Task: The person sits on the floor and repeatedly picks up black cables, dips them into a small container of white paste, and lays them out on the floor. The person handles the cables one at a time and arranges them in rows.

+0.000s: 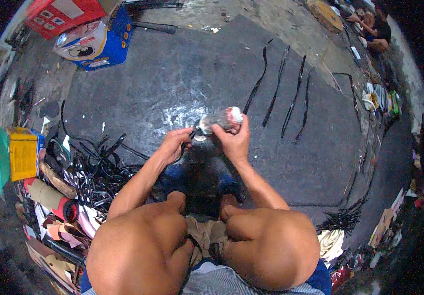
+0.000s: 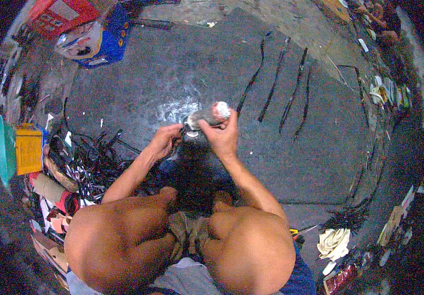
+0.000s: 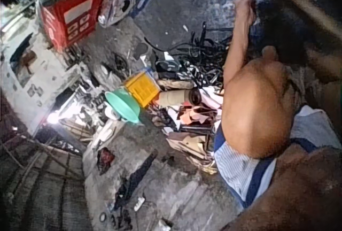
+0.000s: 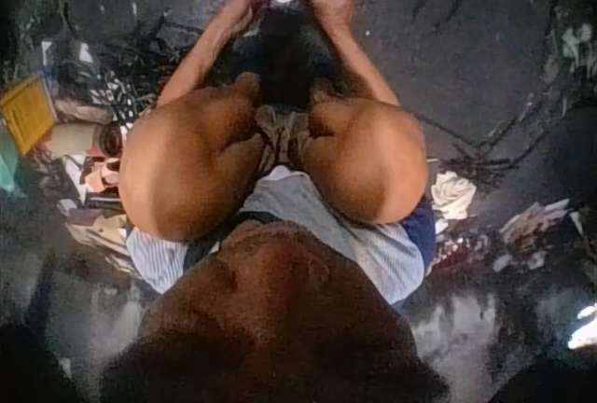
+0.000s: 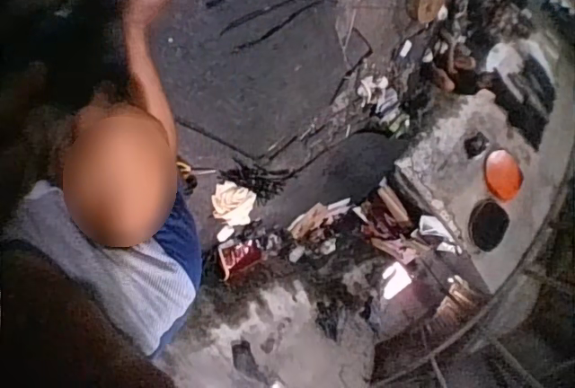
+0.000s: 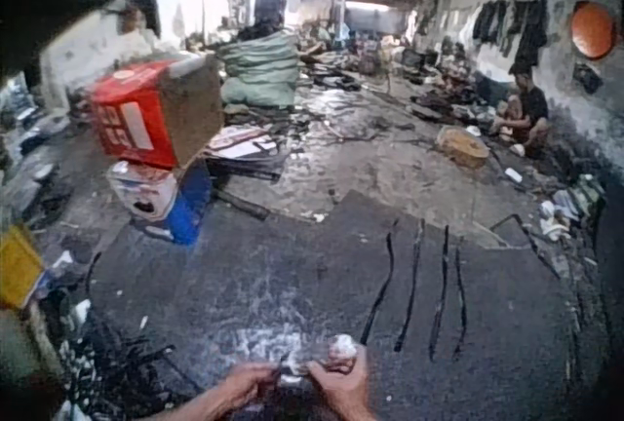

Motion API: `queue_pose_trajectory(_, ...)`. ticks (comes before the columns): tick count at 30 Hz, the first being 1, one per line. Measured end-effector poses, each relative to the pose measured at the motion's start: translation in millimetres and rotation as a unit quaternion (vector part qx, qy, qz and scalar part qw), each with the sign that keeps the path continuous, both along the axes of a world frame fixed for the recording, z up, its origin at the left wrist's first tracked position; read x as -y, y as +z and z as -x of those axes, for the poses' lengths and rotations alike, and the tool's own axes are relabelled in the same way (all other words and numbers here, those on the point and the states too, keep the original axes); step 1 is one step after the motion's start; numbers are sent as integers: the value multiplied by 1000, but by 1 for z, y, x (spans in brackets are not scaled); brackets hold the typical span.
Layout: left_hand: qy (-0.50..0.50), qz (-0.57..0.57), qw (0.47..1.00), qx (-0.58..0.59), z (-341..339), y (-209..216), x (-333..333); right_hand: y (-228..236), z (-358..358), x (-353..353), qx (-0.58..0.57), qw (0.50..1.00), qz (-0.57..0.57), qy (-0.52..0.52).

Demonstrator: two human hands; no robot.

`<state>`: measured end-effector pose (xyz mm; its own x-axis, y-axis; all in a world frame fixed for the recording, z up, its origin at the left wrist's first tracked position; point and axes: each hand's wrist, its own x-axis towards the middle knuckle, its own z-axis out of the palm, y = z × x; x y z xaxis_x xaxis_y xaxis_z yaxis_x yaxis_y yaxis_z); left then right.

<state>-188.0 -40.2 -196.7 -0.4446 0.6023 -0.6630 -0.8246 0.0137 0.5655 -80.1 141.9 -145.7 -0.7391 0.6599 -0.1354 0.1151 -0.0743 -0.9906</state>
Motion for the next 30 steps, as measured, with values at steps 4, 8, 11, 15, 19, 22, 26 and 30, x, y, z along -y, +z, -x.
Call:
queue_pose_trajectory(4, 3, -59, 992, 109, -6, 4, 12, -1, 0, 14, 48, 991, -127, 11)
queue_pose_trajectory(8, -91, -105, 987, 83, 2, 1, 41, -1, -12, -7, 99, 983, -153, -13)
queue_pose_trajectory(11, -169, 53, 981, -80, 11, 16, 24, -18, -35, -38, 109, 969, -215, -47)
queue_pose_trajectory(15, -233, 159, 920, -273, 34, 4, 4, -13, -27, -39, 67, 982, -167, -59)
queue_pose_trajectory(19, -264, 199, 871, -364, 50, -22, 0, 8, -2, 0, 97, 985, -133, 44)
queue_pose_trajectory(22, -305, 214, 835, -405, 50, -23, -20, -19, -3, 6, 91, 943, -296, 118)
queue_pose_trajectory(26, -297, 257, 755, -525, 41, -15, -16, -27, -1, 18, 30, 892, -425, 150)
queue_pose_trajectory(30, -168, 15, 696, -698, 19, 8, -17, -24, -7, 16, 40, 913, -363, 181)
